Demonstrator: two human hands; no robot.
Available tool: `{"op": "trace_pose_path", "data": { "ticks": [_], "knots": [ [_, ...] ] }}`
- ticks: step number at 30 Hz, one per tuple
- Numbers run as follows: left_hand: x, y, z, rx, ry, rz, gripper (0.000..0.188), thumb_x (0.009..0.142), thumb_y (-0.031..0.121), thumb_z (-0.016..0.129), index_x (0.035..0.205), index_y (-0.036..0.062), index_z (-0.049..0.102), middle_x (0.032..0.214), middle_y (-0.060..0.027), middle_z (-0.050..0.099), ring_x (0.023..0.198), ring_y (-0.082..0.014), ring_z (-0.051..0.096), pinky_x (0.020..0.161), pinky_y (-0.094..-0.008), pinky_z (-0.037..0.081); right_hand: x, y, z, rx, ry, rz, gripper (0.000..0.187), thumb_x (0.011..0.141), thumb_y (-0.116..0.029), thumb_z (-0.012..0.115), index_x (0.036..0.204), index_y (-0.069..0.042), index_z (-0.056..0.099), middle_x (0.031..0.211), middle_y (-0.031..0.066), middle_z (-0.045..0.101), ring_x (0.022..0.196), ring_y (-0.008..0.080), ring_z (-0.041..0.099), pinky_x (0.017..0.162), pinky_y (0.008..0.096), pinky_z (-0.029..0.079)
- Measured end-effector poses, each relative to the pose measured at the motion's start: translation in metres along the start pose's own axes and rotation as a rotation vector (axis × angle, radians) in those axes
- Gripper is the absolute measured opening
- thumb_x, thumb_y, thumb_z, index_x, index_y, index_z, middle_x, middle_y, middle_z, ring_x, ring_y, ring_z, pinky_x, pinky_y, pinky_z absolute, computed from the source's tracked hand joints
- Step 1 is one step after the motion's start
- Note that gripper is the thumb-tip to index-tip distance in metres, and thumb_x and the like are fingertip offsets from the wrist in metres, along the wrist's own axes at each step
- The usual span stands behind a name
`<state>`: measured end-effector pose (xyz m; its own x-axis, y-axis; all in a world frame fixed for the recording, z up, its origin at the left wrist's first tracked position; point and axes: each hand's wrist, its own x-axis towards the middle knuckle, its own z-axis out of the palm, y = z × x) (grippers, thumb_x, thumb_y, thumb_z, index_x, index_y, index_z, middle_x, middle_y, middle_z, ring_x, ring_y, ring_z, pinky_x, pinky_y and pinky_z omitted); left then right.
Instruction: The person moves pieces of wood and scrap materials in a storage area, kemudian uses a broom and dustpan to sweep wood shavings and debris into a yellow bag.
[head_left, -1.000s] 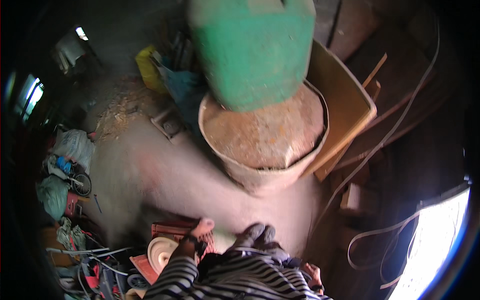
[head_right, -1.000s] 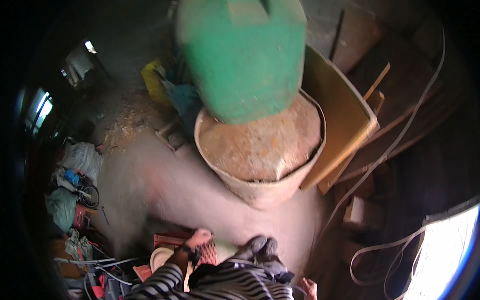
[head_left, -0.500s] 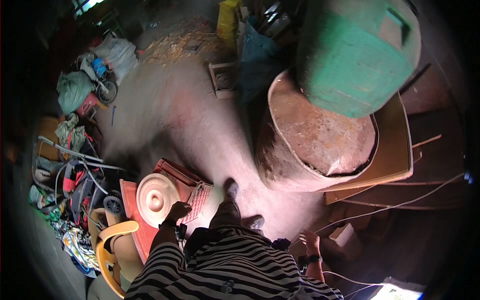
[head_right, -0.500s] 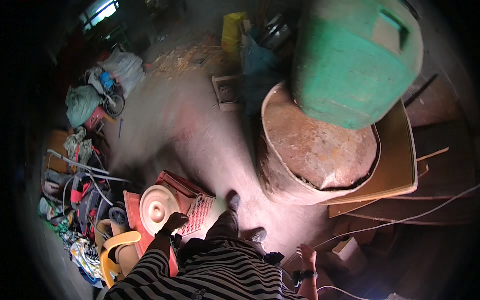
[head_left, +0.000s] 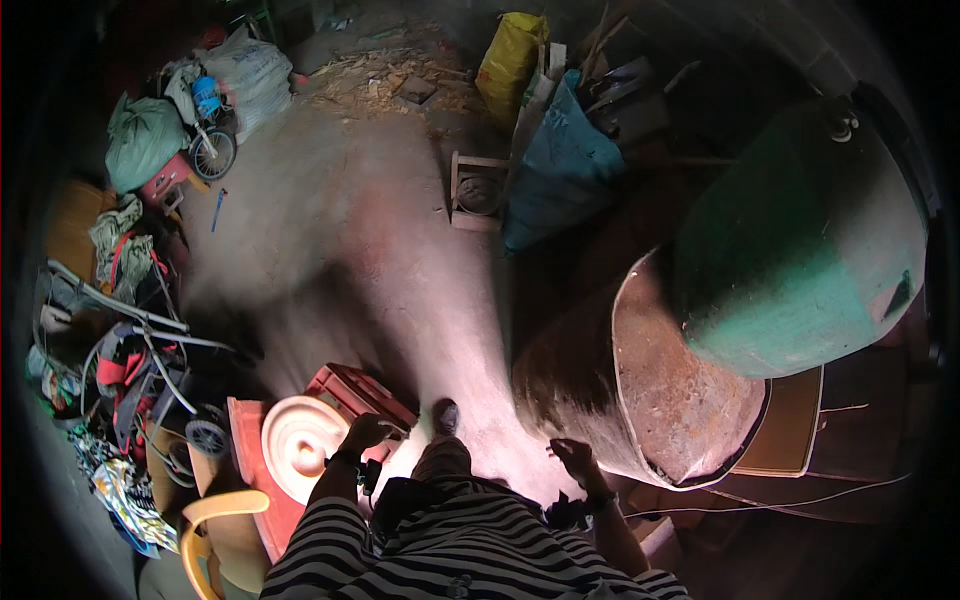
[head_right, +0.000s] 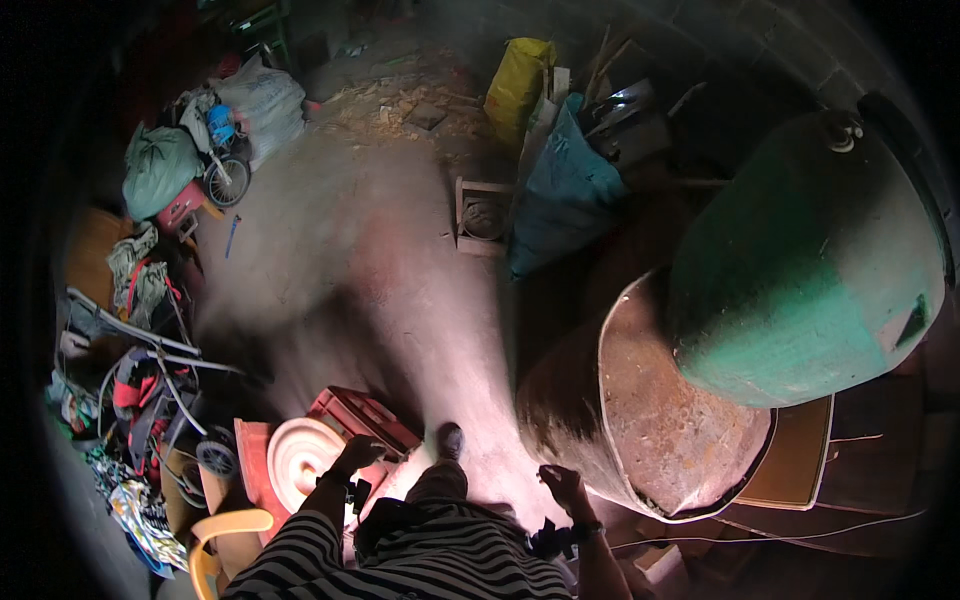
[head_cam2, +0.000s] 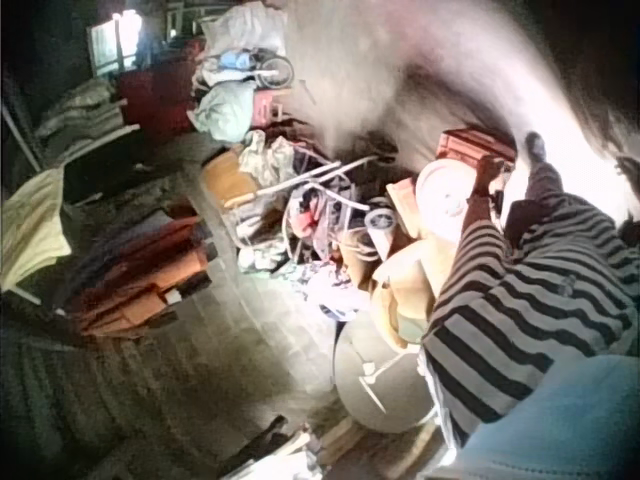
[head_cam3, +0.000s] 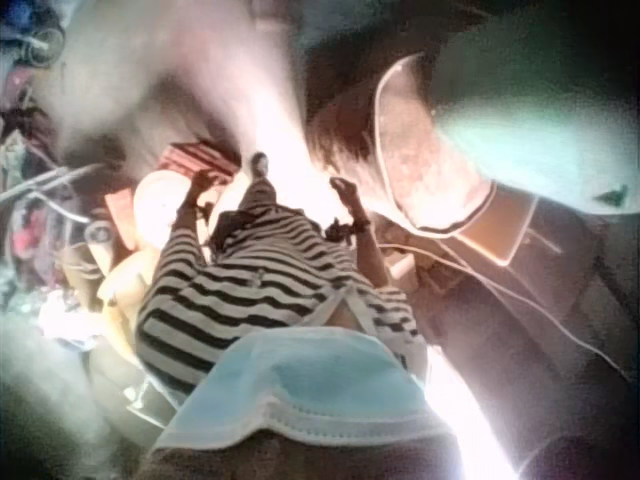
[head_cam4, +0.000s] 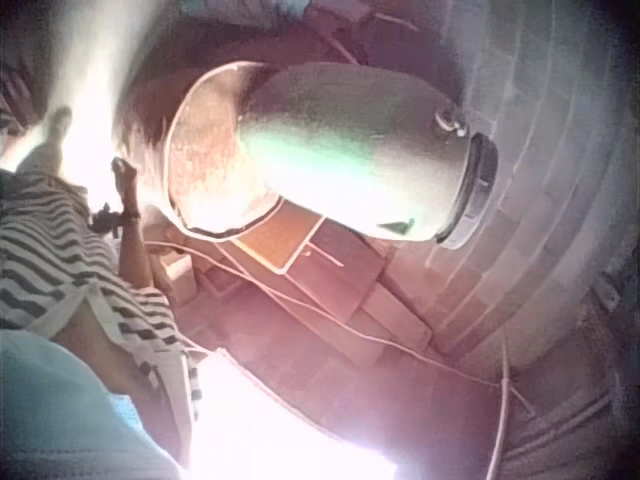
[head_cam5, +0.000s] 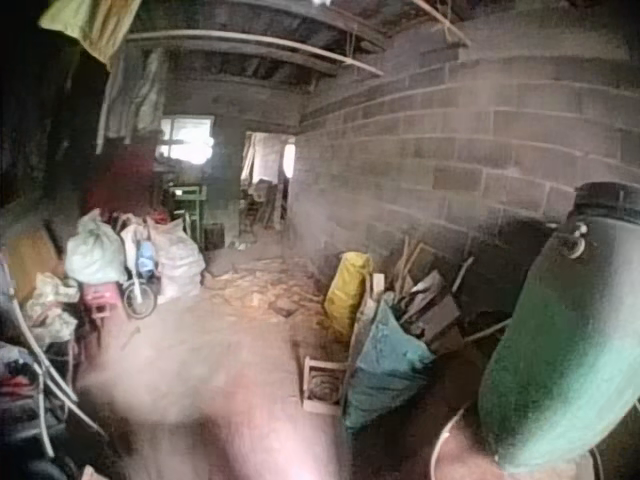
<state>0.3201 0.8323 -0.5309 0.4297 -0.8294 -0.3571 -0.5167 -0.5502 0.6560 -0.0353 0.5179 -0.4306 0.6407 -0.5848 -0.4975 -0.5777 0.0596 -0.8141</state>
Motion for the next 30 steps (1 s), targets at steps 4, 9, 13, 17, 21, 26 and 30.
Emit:
{"op": "trace_pose_path", "data": {
  "ticks": [4, 9, 13, 17, 21, 26, 30],
  "knots": [
    [0.027, 0.004, -0.049, -0.142, -0.005, -0.157, 0.024, 0.079, 0.027, 0.059, 0.095, 0.0116, 0.068, 0.082, -0.0126, 0.066, 0.075, -0.0253, 0.064, 0.066, -0.0364, 0.05, 0.067, -0.081, 0.016, -0.128, -0.025, -0.14, 0.031, 0.088, -0.026, 0.058, 0.102, 0.001, 0.063, 0.087, 0.0103, 0.068, 0.079, 0.0142, 0.064, 0.074, 0.0292, 0.049],
    [0.018, -0.05, -0.047, -0.388, 0.11, -0.254, 0.02, 0.083, 0.02, 0.056, 0.095, 0.0082, 0.067, 0.079, -0.0097, 0.067, 0.07, -0.018, 0.065, 0.062, -0.031, 0.051, 0.163, -0.103, 0.045, 0.045, -0.314, -0.101, 0.037, 0.086, -0.033, 0.057, 0.104, 0.0, 0.063, 0.099, 0.0132, 0.066, 0.095, 0.021, 0.062, 0.084, 0.0326, 0.047],
    [0.002, -0.044, -0.041, -0.468, 0.072, -0.493, 0.019, 0.085, 0.019, 0.056, 0.094, 0.006, 0.067, 0.077, -0.0062, 0.068, 0.067, -0.0136, 0.063, 0.063, -0.028, 0.05, 0.237, -0.103, 0.055, -0.125, -0.355, -0.064, 0.037, 0.085, -0.037, 0.055, 0.103, -0.006, 0.064, 0.101, 0.0135, 0.065, 0.094, 0.0236, 0.062, 0.083, 0.0324, 0.047],
    [-0.07, -0.085, -0.01, -0.412, 0.16, -0.712, 0.021, 0.08, 0.024, 0.062, 0.093, 0.0088, 0.068, 0.083, -0.0092, 0.068, 0.074, -0.0202, 0.064, 0.069, -0.0308, 0.05, 0.296, -0.17, 0.064, -0.396, -0.429, -0.282, 0.036, 0.086, -0.038, 0.053, 0.096, -0.006, 0.065, 0.091, 0.0125, 0.065, 0.088, 0.0282, 0.061, 0.079, 0.0353, 0.047],
    [-0.078, -0.06, -0.027, -0.426, 0.118, -0.886, 0.027, 0.08, 0.03, 0.063, 0.099, 0.0117, 0.067, 0.09, -0.0106, 0.068, 0.082, -0.0259, 0.065, 0.072, -0.037, 0.052, 0.371, -0.175, 0.068, -0.131, -0.397, -0.212, 0.029, 0.085, -0.029, 0.054, 0.098, -0.006, 0.066, 0.096, 0.0112, 0.066, 0.083, 0.0202, 0.063, 0.076, 0.0327, 0.049],
    [0.011, 0.046, -0.138, -0.667, 0.333, -0.784, 0.026, 0.081, 0.021, 0.064, 0.097, 0.0008, 0.064, 0.079, -0.0116, 0.067, 0.069, -0.0206, 0.067, 0.058, -0.0308, 0.055, 0.423, -0.187, 0.051, -0.096, -0.319, -0.125, 0.026, 0.083, -0.025, 0.059, 0.096, -0.003, 0.067, 0.091, 0.0091, 0.068, 0.082, 0.0162, 0.062, 0.074, 0.0292, 0.048],
    [0.032, 0.003, -0.129, -0.446, 0.36, -0.752, 0.021, 0.08, 0.019, 0.067, 0.094, 0.0028, 0.066, 0.077, -0.0121, 0.066, 0.066, -0.0187, 0.066, 0.057, -0.0298, 0.054, 0.457, -0.181, 0.063, 0.34, -0.434, 0.018, 0.029, 0.083, -0.023, 0.062, 0.096, 0.002, 0.065, 0.083, 0.0077, 0.066, 0.075, 0.0128, 0.059, 0.068, 0.0268, 0.048]
  ]
}}
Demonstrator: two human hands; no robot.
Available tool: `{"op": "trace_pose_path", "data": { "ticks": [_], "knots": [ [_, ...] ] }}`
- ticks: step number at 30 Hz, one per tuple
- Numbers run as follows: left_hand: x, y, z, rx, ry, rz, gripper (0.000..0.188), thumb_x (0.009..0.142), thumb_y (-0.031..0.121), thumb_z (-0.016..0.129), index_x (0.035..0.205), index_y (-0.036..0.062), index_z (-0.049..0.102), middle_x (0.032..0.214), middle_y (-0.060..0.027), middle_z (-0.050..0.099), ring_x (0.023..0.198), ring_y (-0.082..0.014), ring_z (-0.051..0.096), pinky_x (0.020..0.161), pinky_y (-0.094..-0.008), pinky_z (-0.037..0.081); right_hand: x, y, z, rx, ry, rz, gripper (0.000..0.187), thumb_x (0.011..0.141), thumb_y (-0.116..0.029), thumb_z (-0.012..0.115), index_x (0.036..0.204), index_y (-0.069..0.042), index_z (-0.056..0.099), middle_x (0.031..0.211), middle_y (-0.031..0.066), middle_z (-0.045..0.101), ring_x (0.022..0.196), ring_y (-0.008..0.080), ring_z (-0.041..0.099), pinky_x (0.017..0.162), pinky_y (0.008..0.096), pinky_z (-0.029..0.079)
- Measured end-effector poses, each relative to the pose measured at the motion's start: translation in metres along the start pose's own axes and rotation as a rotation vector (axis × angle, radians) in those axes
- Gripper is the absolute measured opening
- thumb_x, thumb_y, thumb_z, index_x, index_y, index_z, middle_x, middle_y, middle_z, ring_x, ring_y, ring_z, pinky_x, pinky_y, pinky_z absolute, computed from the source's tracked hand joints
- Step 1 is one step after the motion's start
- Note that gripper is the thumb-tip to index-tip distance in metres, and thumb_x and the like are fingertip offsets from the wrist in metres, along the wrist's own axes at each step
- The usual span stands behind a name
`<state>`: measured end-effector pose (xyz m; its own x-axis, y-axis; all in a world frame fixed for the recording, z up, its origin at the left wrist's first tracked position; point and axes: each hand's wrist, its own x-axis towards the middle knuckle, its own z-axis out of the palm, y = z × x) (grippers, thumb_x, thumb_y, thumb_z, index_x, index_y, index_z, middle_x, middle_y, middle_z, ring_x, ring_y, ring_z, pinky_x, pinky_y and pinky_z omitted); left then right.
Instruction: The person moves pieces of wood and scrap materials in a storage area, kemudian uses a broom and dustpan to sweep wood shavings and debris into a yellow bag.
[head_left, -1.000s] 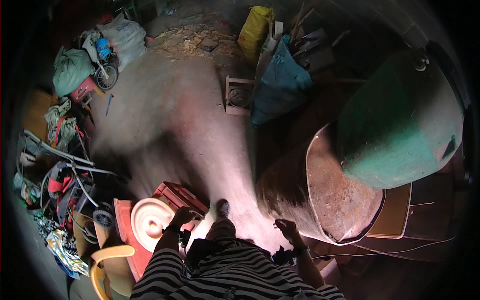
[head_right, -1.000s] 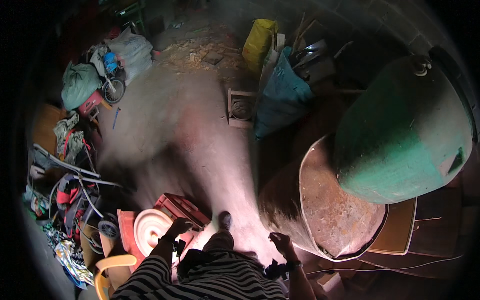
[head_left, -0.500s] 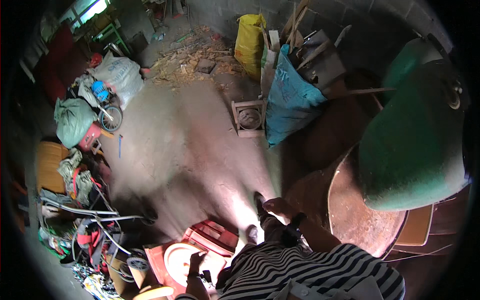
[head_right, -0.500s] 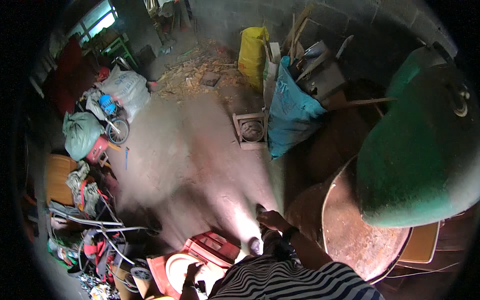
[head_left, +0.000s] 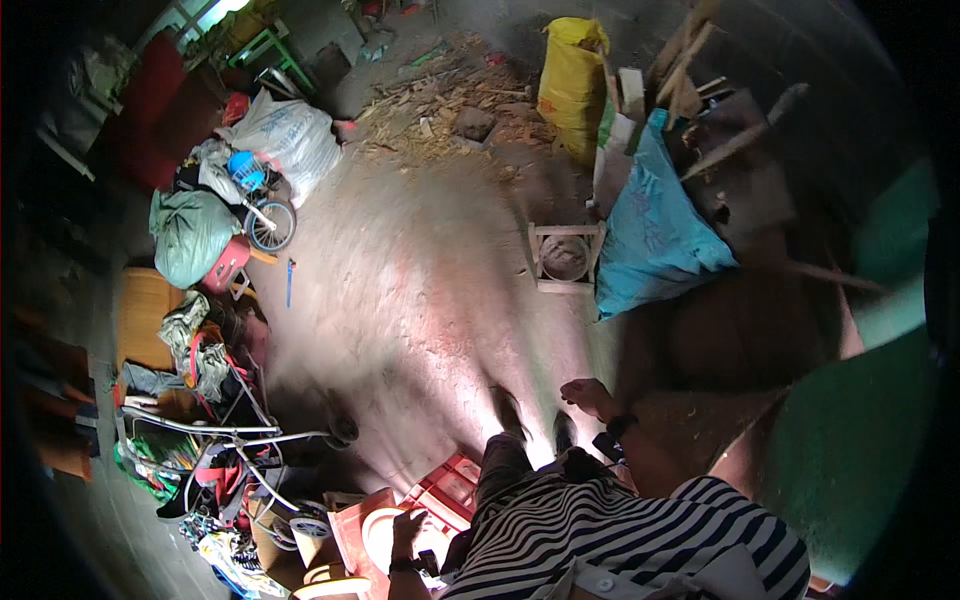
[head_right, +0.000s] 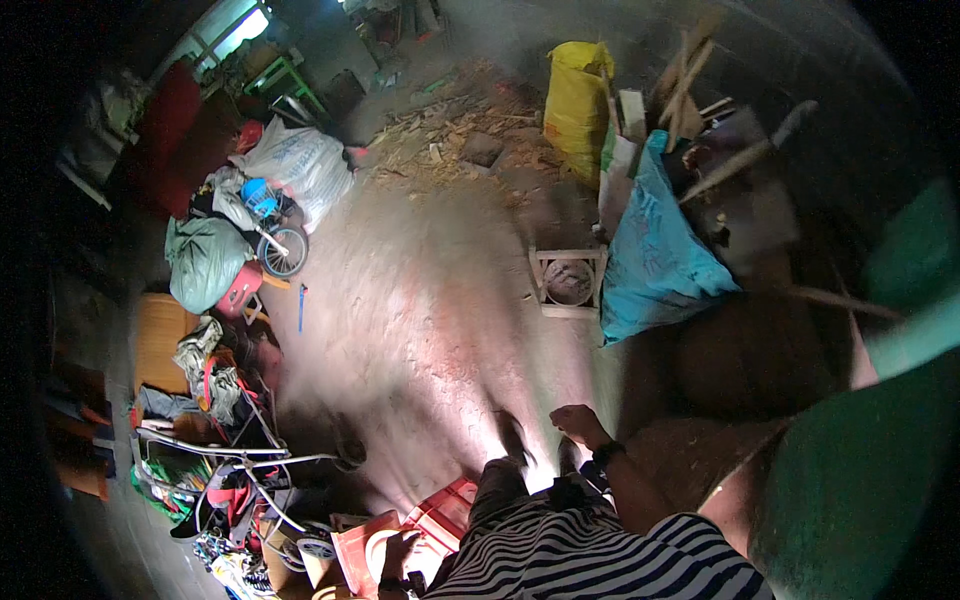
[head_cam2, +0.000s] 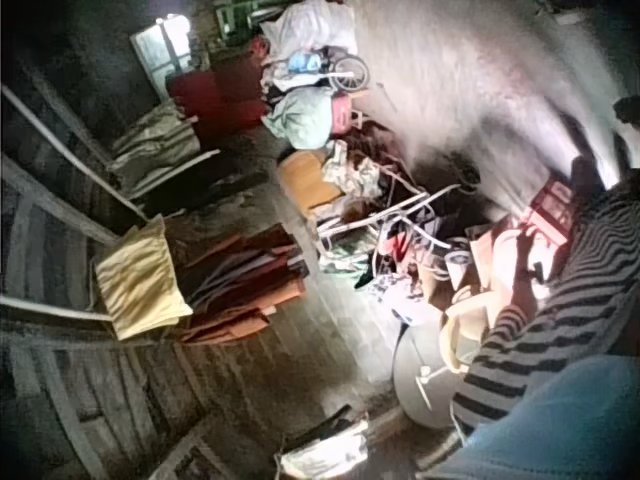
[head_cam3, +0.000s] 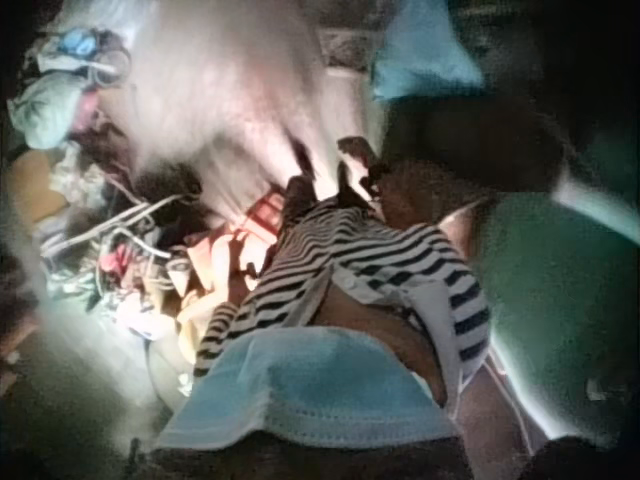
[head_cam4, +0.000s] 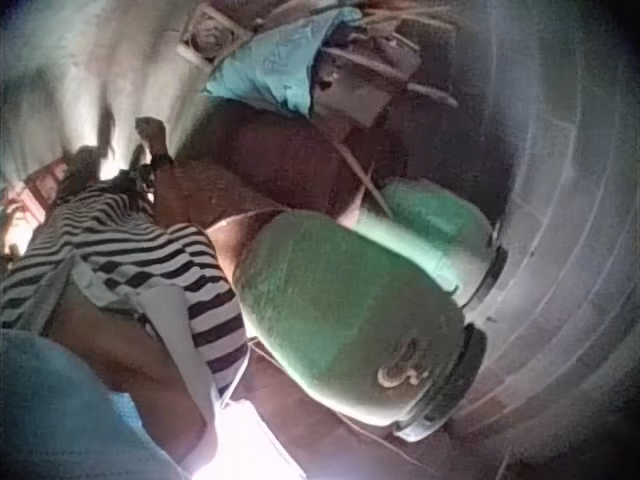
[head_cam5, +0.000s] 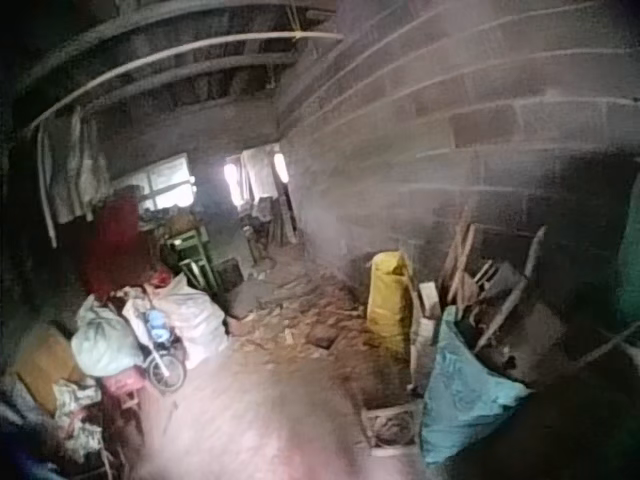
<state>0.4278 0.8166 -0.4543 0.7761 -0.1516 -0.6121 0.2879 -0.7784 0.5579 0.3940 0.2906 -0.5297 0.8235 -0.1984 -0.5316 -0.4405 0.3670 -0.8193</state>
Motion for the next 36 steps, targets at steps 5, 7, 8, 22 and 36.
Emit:
{"op": "trace_pose_path", "data": {
  "ticks": [5, 7, 8, 22, 36],
  "knots": [
    [0.047, 0.03, -0.017, -0.331, -0.165, -0.284, 0.022, 0.083, 0.013, 0.063, 0.1, -0.0007, 0.063, 0.082, -0.0101, 0.065, 0.067, -0.0204, 0.066, 0.057, -0.0283, 0.055, 0.03, 0.012, -0.036, -0.13, 0.123, 0.062, 0.03, 0.084, -0.027, 0.061, 0.096, 0.001, 0.065, 0.083, 0.0054, 0.066, 0.071, 0.0124, 0.059, 0.065, 0.0259, 0.048],
    [0.076, 0.015, -0.026, -0.397, -0.135, -0.311, 0.021, 0.083, 0.014, 0.061, 0.098, -0.0009, 0.063, 0.082, -0.011, 0.065, 0.069, -0.0206, 0.066, 0.056, -0.0277, 0.054, 0.041, -0.027, -0.027, -0.181, 0.172, 0.167, 0.034, 0.084, -0.031, 0.061, 0.097, 0.001, 0.065, 0.083, 0.0072, 0.066, 0.072, 0.0132, 0.059, 0.065, 0.0282, 0.048],
    [0.097, 0.056, -0.032, -0.375, -0.171, -0.463, 0.021, 0.084, 0.015, 0.059, 0.098, -0.0006, 0.062, 0.083, -0.0117, 0.065, 0.069, -0.0198, 0.066, 0.053, -0.0265, 0.052, 0.044, -0.043, -0.037, -0.197, 0.213, 0.163, 0.034, 0.084, -0.031, 0.061, 0.097, 0.001, 0.065, 0.083, 0.0072, 0.066, 0.072, 0.0132, 0.059, 0.065, 0.0282, 0.048],
    [0.295, 0.194, -0.117, -0.379, -0.139, -0.14, 0.025, 0.086, 0.015, 0.058, 0.105, -0.0005, 0.06, 0.087, -0.0139, 0.066, 0.07, -0.0199, 0.065, 0.056, -0.0286, 0.053, 0.163, -0.194, -0.004, -0.314, 0.308, 0.13, 0.034, 0.086, -0.026, 0.059, 0.1, 0.005, 0.062, 0.086, 0.0115, 0.067, 0.077, 0.0179, 0.063, 0.072, 0.0313, 0.05],
    [0.367, 0.278, -0.149, -0.488, 0.013, -0.388, 0.02, 0.086, 0.016, 0.056, 0.098, 0.0022, 0.064, 0.085, -0.0098, 0.066, 0.066, -0.0161, 0.063, 0.053, -0.0242, 0.049, 0.407, -0.287, -0.072, -0.739, 0.154, 0.003, 0.032, 0.086, -0.029, 0.055, 0.092, 0.001, 0.064, 0.078, 0.0087, 0.066, 0.072, 0.0176, 0.062, 0.062, 0.0309, 0.048]
  ]
}}
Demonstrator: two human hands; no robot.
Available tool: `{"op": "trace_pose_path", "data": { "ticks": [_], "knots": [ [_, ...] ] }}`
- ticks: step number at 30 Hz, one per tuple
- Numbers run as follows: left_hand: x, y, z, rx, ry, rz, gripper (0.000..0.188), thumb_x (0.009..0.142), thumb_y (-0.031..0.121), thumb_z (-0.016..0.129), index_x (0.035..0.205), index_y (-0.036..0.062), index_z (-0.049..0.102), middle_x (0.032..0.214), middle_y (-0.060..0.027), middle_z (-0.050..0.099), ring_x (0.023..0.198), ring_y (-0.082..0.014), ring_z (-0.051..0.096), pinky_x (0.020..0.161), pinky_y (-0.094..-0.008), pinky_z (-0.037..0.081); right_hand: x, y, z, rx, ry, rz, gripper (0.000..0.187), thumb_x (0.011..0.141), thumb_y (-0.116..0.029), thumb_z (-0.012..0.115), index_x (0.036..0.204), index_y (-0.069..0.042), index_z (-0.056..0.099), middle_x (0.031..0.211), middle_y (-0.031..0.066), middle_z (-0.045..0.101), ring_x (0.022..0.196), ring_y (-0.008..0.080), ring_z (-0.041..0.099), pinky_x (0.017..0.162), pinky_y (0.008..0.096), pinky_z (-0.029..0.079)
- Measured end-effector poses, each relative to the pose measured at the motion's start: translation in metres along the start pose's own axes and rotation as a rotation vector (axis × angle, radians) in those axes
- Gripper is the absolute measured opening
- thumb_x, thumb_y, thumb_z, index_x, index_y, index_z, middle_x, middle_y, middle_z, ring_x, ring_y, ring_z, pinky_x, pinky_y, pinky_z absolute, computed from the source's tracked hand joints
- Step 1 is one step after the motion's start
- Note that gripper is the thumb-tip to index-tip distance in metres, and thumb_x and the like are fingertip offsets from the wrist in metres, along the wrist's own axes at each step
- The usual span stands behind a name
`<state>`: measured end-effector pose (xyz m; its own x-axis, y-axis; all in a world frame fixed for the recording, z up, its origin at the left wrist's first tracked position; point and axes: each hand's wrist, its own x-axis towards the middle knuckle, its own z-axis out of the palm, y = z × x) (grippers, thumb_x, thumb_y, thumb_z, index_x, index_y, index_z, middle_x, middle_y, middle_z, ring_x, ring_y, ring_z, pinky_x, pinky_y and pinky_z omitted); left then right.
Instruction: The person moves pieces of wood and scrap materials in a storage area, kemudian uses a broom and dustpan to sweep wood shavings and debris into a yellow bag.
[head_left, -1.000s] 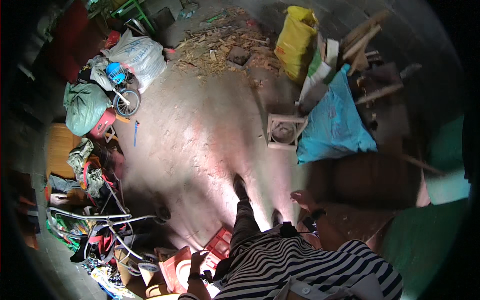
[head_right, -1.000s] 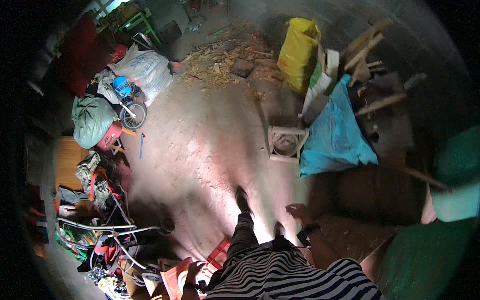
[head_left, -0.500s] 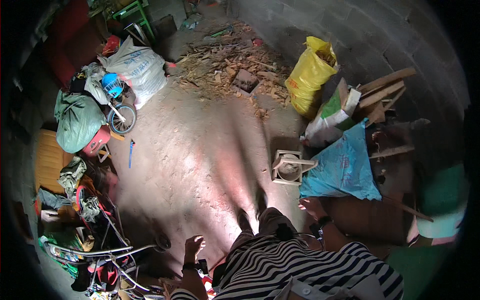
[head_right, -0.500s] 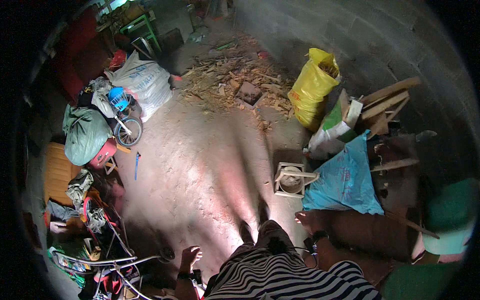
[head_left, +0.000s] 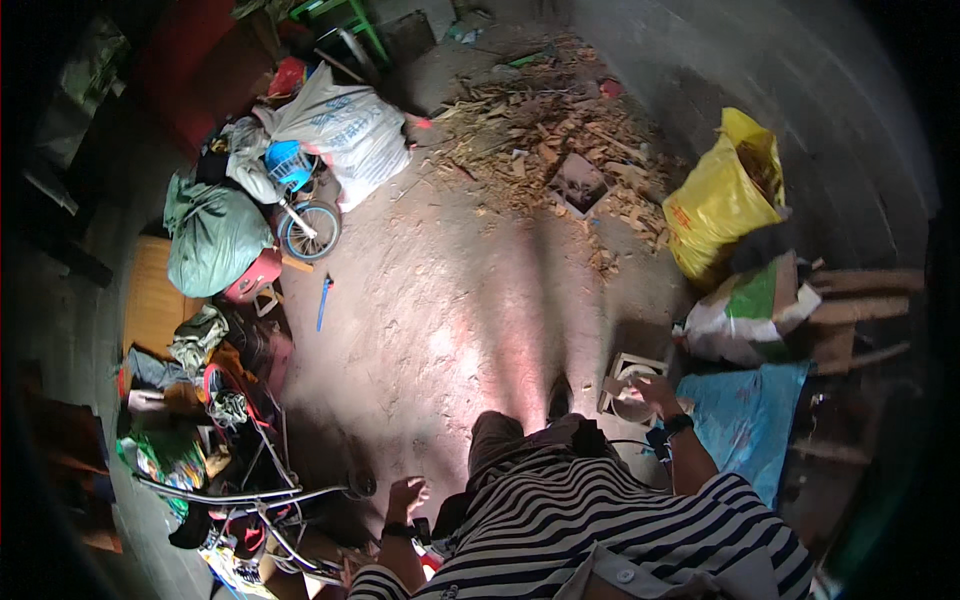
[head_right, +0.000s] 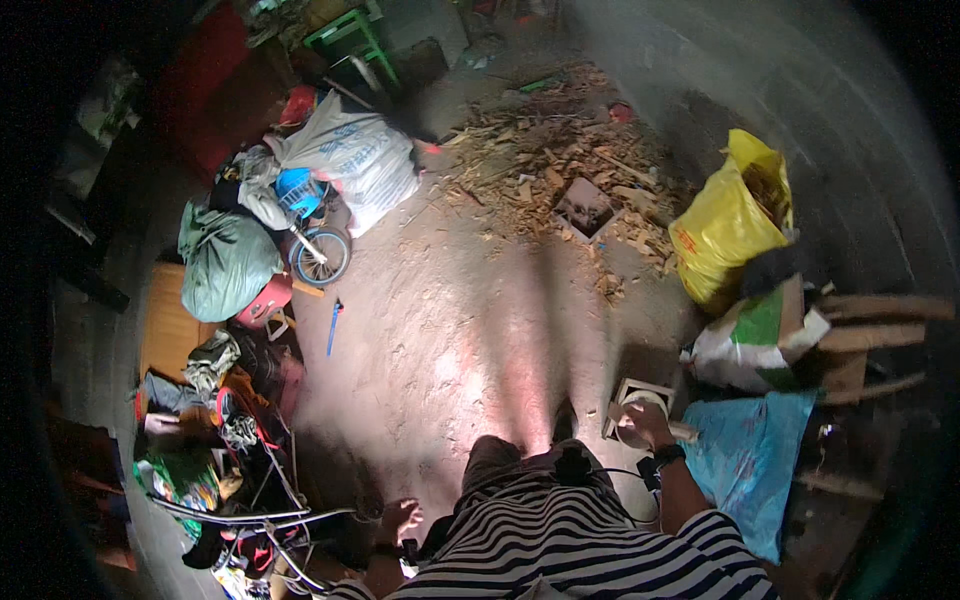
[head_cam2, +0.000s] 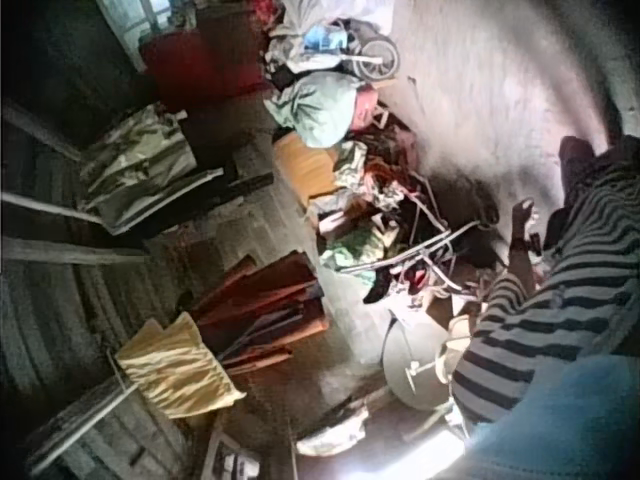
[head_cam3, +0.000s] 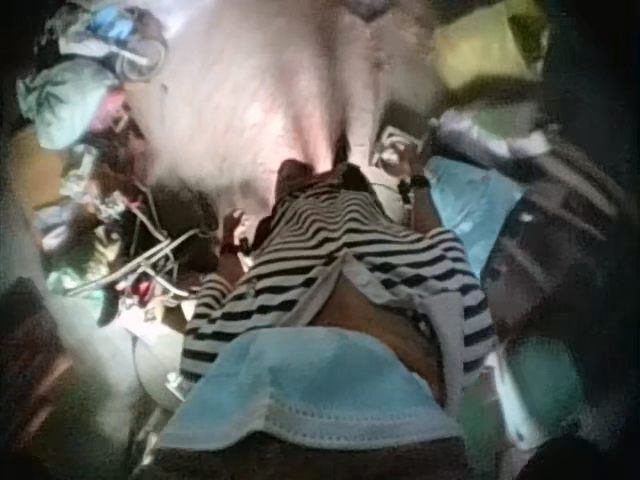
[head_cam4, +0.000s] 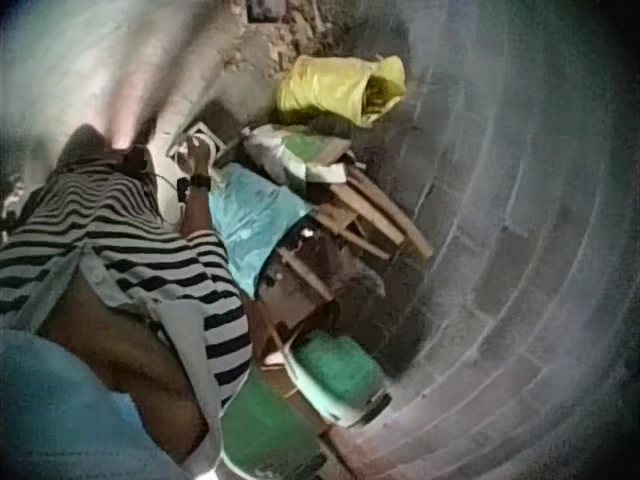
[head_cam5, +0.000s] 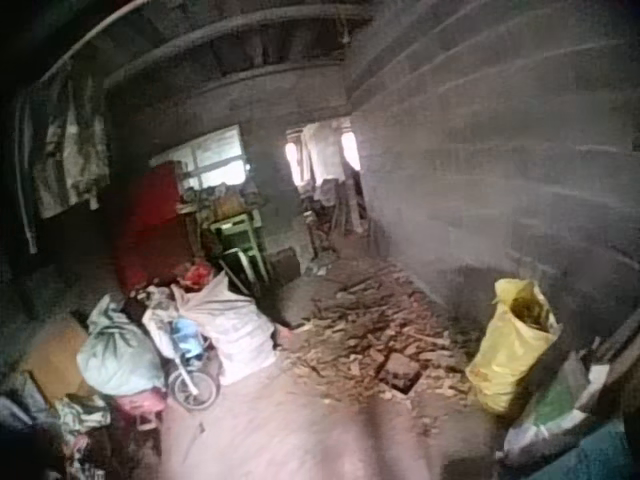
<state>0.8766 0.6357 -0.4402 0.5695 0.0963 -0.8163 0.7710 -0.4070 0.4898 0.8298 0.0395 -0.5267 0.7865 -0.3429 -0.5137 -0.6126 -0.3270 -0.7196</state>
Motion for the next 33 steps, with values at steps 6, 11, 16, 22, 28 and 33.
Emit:
{"op": "trace_pose_path", "data": {
  "ticks": [6, 11, 16, 22, 28, 33],
  "knots": [
    [0.042, 0.099, 0.02, 0.131, -0.034, 0.077, 0.022, 0.085, 0.016, 0.059, 0.101, 0.0009, 0.063, 0.078, -0.0089, 0.066, 0.065, -0.0154, 0.063, 0.057, -0.0261, 0.049, 0.037, -0.067, -0.031, 0.297, -0.061, 0.237, 0.035, 0.088, -0.029, 0.055, 0.1, 0.004, 0.06, 0.09, 0.0116, 0.066, 0.08, 0.0187, 0.063, 0.067, 0.0303, 0.05],
    [0.107, 0.156, 0.017, 0.127, -0.153, 0.114, 0.019, 0.084, 0.012, 0.06, 0.099, 0.0015, 0.064, 0.077, -0.0088, 0.065, 0.063, -0.0149, 0.062, 0.054, -0.026, 0.049, 0.031, -0.052, -0.029, 0.484, -0.022, 0.257, 0.035, 0.09, -0.031, 0.053, 0.106, 0.0, 0.058, 0.092, 0.011, 0.066, 0.08, 0.0189, 0.064, 0.06, 0.0307, 0.048],
    [0.2, 0.204, 0.009, 0.269, -0.242, -0.043, 0.024, 0.083, 0.019, 0.062, 0.101, 0.0025, 0.063, 0.078, -0.0095, 0.066, 0.065, -0.0171, 0.064, 0.053, -0.0272, 0.05, 0.02, -0.053, -0.017, 0.301, 0.094, 0.251, 0.039, 0.088, -0.036, 0.054, 0.108, -0.003, 0.058, 0.092, 0.0095, 0.067, 0.079, 0.018, 0.065, 0.063, 0.031, 0.049],
    [0.33, 0.272, -0.031, 0.466, -0.145, 0.559, 0.02, 0.078, 0.026, 0.063, 0.092, 0.0125, 0.068, 0.078, -0.0138, 0.066, 0.068, -0.0231, 0.065, 0.063, -0.0361, 0.051, 0.087, -0.044, -0.009, 0.18, 0.022, 0.355, 0.039, 0.088, -0.032, 0.058, 0.107, 0.002, 0.057, 0.092, 0.0135, 0.065, 0.083, 0.0216, 0.064, 0.069, 0.0303, 0.05],
    [0.356, 0.361, -0.051, 0.368, -0.135, 0.458, 0.022, 0.08, 0.023, 0.063, 0.096, 0.0083, 0.067, 0.074, -0.0107, 0.068, 0.063, -0.0173, 0.067, 0.061, -0.0292, 0.052, 0.178, -0.2, -0.025, 0.229, 0.076, 0.231, 0.04, 0.089, -0.032, 0.055, 0.109, 0.003, 0.057, 0.094, 0.0147, 0.066, 0.088, 0.0223, 0.064, 0.071, 0.0293, 0.05],
    [0.375, 0.297, -0.1, 0.583, -0.114, 0.449, 0.023, 0.086, 0.017, 0.059, 0.105, 0.0033, 0.061, 0.081, -0.0113, 0.067, 0.066, -0.0191, 0.066, 0.056, -0.0306, 0.054, 0.244, -0.274, -0.022, 0.28, -0.103, 0.352, 0.043, 0.09, -0.033, 0.051, 0.11, 0.006, 0.055, 0.102, 0.0193, 0.064, 0.09, 0.0256, 0.064, 0.077, 0.0348, 0.05]
  ]
}}
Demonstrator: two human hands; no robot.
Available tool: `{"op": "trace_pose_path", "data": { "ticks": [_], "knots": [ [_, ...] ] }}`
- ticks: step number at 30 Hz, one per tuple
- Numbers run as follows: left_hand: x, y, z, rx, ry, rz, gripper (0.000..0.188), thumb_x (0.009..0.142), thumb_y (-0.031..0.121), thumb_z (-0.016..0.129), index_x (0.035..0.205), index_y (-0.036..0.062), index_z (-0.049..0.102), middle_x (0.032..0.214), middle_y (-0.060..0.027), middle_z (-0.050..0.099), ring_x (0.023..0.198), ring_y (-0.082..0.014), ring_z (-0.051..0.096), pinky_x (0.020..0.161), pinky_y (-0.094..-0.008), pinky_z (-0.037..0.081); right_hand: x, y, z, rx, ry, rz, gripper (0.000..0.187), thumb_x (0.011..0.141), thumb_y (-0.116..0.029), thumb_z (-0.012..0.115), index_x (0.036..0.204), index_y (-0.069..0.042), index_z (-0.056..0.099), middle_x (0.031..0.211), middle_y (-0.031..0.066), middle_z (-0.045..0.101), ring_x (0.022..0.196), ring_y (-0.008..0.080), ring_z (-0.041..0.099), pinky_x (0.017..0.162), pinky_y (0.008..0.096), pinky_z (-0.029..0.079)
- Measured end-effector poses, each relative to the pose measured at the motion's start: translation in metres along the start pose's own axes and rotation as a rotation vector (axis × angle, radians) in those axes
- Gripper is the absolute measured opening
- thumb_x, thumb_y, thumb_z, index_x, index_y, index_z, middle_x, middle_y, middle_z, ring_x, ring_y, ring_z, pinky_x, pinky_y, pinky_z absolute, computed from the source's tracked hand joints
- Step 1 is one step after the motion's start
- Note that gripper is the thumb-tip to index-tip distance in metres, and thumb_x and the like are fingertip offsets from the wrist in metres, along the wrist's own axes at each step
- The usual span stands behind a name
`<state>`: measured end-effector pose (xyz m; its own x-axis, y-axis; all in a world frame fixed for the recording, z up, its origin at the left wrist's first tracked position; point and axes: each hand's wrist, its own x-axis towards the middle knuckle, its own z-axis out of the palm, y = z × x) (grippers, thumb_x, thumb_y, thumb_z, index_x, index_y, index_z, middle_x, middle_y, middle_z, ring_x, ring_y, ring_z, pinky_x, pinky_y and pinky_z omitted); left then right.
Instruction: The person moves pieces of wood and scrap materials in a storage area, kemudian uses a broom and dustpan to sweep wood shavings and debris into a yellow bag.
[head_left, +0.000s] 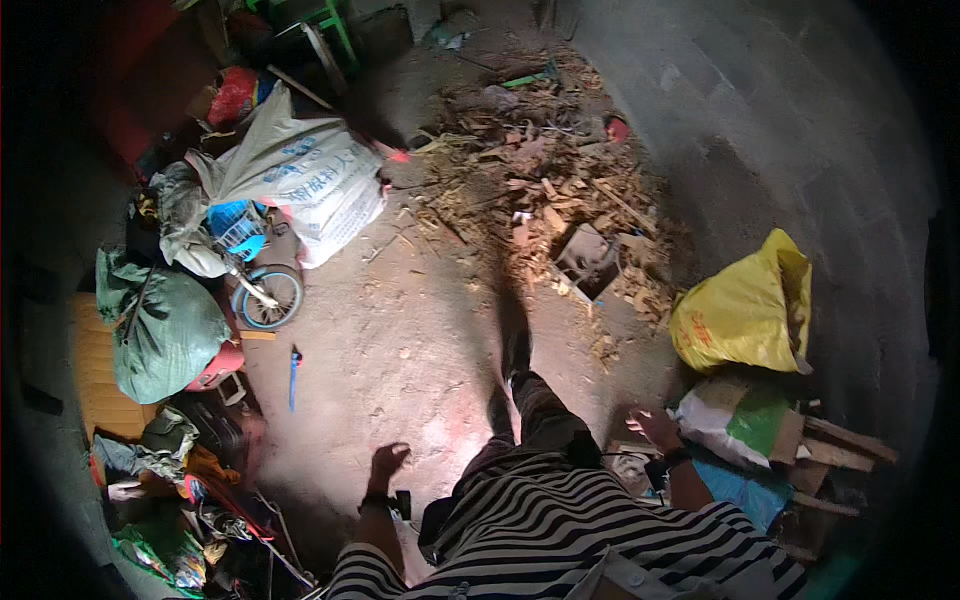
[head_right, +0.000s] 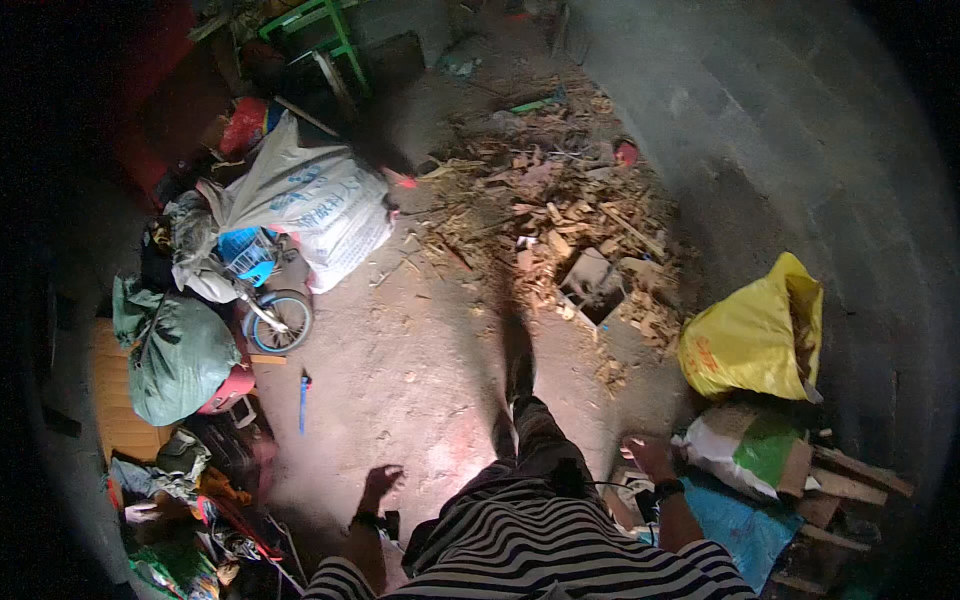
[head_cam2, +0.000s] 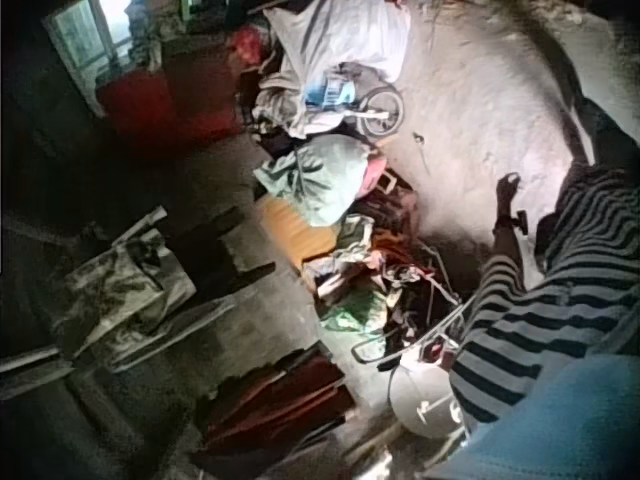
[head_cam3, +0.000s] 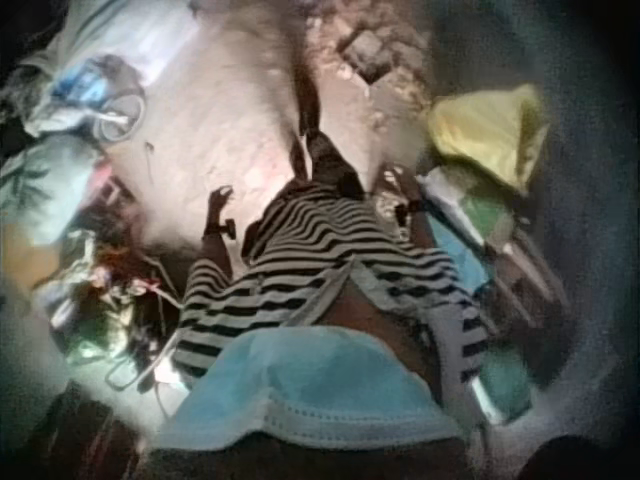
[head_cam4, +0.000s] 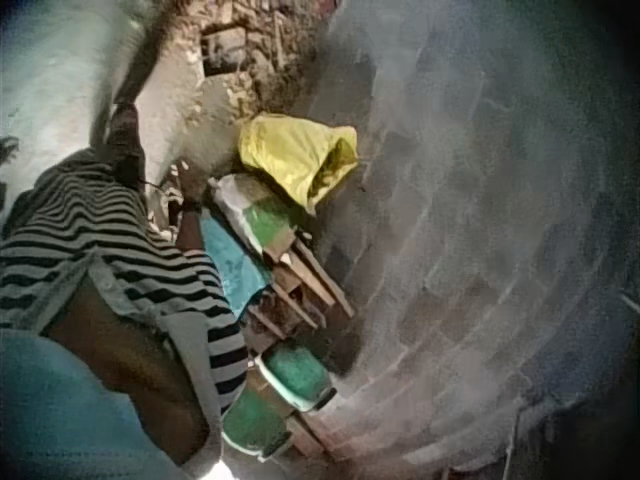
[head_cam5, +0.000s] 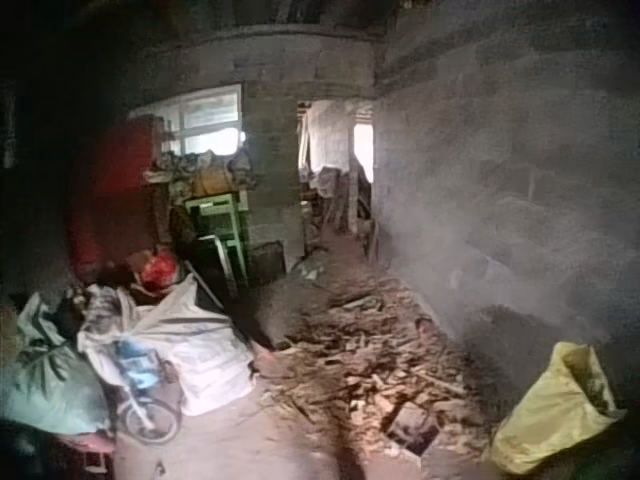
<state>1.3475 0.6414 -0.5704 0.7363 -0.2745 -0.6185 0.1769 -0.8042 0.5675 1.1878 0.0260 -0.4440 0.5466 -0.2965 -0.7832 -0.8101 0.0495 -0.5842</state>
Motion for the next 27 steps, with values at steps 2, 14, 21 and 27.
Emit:
{"op": "trace_pose_path", "data": {
  "ticks": [2, 14, 21, 27],
  "knots": [
    [0.005, 0.063, 0.01, -0.537, -0.132, -0.19, 0.024, 0.084, 0.021, 0.06, 0.099, 0.0015, 0.062, 0.077, -0.0091, 0.064, 0.062, -0.0163, 0.062, 0.052, -0.0273, 0.05, 0.02, 0.018, -0.019, -0.023, 0.07, -0.001, 0.045, 0.09, -0.032, 0.05, 0.111, 0.008, 0.053, 0.102, 0.0205, 0.063, 0.091, 0.0269, 0.063, 0.077, 0.0358, 0.051],
    [0.023, 0.095, -0.084, -0.414, 0.139, -0.319, 0.025, 0.08, 0.028, 0.063, 0.097, 0.0091, 0.067, 0.077, -0.0055, 0.068, 0.069, -0.0117, 0.065, 0.06, -0.0275, 0.051, 0.237, -0.188, 0.001, 0.086, -0.129, -0.187, 0.03, 0.086, -0.022, 0.06, 0.098, 0.005, 0.061, 0.087, 0.0135, 0.065, 0.075, 0.0199, 0.063, 0.069, 0.0329, 0.051],
    [0.139, 0.224, -0.189, 0.089, 0.274, -0.048, 0.028, 0.078, 0.034, 0.064, 0.097, 0.0146, 0.067, 0.079, -0.0097, 0.067, 0.075, -0.0232, 0.065, 0.067, -0.0334, 0.051, 0.286, -0.254, -0.029, 0.058, -0.116, -0.175, 0.036, 0.087, -0.03, 0.059, 0.104, 0.002, 0.059, 0.09, 0.0135, 0.065, 0.078, 0.0191, 0.063, 0.067, 0.0308, 0.05],
    [0.228, 0.251, -0.281, 0.418, 0.191, 0.117, 0.025, 0.076, 0.034, 0.064, 0.093, 0.0161, 0.067, 0.084, -0.0134, 0.066, 0.078, -0.0318, 0.062, 0.07, -0.0415, 0.05, 0.257, -0.203, -0.044, 0.201, -0.002, -0.026, 0.038, 0.087, -0.032, 0.059, 0.108, -0.001, 0.057, 0.09, 0.0128, 0.065, 0.078, 0.0194, 0.064, 0.062, 0.03, 0.05]
  ]
}}
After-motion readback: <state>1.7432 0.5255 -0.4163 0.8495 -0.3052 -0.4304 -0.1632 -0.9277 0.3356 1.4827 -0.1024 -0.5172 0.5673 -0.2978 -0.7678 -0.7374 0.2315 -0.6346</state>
